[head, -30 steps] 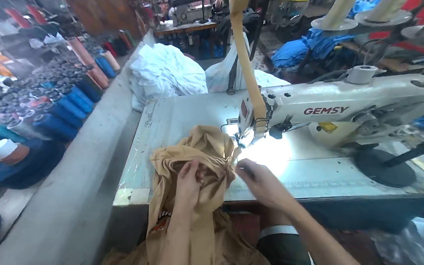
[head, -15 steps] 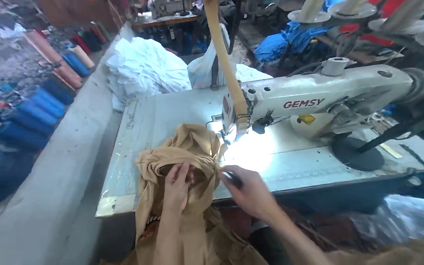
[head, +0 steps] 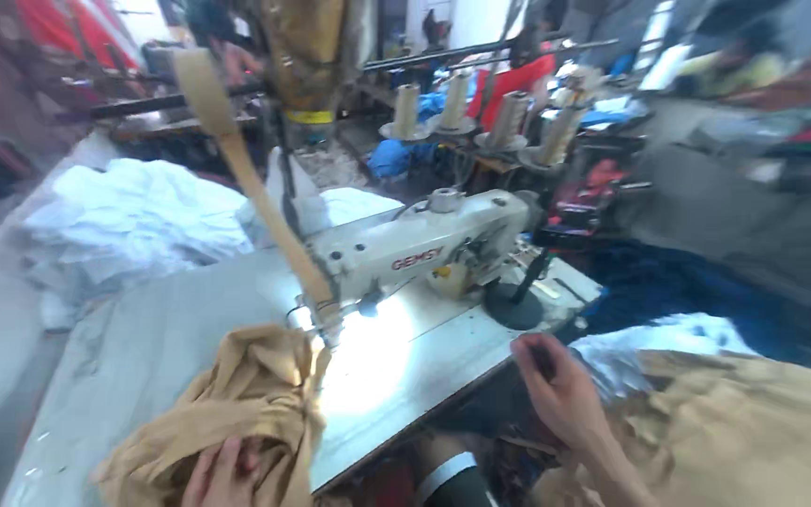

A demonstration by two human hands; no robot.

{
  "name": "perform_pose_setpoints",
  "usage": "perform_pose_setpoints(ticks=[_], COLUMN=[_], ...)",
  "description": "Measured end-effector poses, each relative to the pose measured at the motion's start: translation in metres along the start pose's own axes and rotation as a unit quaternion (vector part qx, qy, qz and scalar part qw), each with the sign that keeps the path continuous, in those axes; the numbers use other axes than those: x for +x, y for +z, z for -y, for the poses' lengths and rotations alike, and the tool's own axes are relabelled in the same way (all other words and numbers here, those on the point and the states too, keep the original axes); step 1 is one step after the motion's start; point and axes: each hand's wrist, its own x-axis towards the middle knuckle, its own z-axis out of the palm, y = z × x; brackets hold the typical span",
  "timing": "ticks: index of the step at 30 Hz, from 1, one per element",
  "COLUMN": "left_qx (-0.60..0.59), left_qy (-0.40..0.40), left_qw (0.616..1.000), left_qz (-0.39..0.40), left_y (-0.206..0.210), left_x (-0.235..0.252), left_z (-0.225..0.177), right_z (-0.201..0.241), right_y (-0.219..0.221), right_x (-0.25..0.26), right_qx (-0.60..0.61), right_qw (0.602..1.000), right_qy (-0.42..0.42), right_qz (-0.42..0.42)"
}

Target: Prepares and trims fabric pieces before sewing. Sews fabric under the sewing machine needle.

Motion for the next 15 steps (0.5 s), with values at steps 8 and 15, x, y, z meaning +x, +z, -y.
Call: perform_pose_setpoints(ticks=[8,15], left_qx=[0.038,0.062], left_qy=[0.016,0.049], left_qw=[0.997,0.997], left_qz=[0.06,0.015], left_y=[-0.007,-0.007], left_x=[0.003,-0.003], left_z=[-0.001,0.003], right_z=[0.011,0.022], right_y=[-0.058,-0.05], right_x=[0.104,0.138], right_qx=[-0.309,-0.316], right_qw=[0.941,0.942], right_qy=[-0.057,-0.027], right_qz=[-0.126,-0.106])
